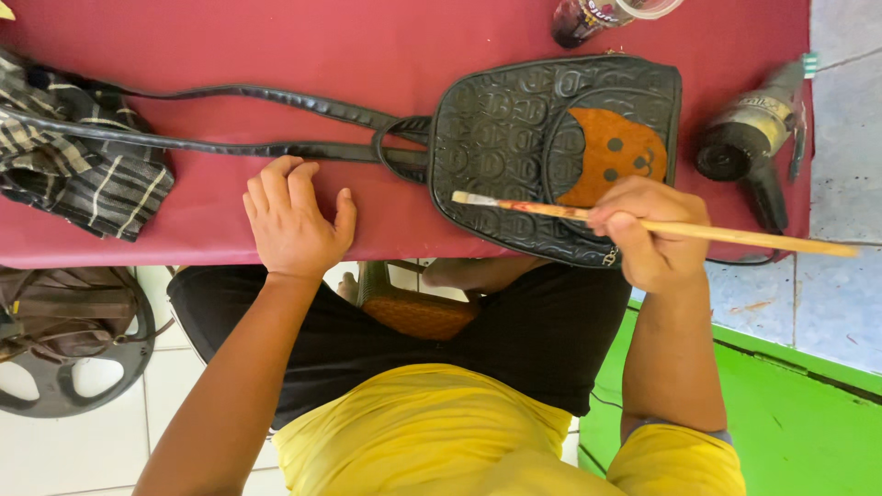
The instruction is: The person paints a cat design onto a black handbag using a paintbrush and orange paint. After applying the paint, they use a hair dryer to dry the painted area on the bag.
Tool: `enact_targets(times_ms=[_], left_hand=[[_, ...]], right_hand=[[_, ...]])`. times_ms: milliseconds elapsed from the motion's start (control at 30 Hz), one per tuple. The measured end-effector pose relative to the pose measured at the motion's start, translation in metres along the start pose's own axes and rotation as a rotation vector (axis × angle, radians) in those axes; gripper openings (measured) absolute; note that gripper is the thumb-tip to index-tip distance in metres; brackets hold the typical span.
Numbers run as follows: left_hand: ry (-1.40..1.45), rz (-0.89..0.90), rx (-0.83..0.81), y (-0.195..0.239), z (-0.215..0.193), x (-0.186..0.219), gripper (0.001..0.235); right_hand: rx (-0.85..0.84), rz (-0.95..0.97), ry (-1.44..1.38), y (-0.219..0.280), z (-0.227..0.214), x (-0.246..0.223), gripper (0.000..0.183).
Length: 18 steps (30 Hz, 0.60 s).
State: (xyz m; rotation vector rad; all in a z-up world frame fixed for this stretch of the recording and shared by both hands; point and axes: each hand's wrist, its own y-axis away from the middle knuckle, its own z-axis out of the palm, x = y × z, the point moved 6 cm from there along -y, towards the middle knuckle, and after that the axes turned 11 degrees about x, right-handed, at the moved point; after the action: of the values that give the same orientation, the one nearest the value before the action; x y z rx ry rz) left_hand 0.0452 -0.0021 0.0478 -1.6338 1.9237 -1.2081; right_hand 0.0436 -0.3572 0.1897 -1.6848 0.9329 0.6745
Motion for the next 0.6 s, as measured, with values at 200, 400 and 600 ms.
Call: enact_targets(times_ms=[200, 400, 600], left_hand=[[0.0, 0.004, -0.013, 0.005, 0.005, -0.004, 0.035], [0.009, -0.011, -0.022, 0.002, 0.004, -0.001, 0.035], [-0.006, -0.016, -0.011, 0.009, 0.007, -0.004, 0.036]], right_hand=[[-0.09, 0.032, 0.096, 0.003, 0.004, -0.014, 0.024], [-0.067, -0.06, 0.052, 0.002, 0.013, -0.031, 0.023], [-0.121, -0.122, 0.078, -0.005, 0.041, -0.043, 0.025]])
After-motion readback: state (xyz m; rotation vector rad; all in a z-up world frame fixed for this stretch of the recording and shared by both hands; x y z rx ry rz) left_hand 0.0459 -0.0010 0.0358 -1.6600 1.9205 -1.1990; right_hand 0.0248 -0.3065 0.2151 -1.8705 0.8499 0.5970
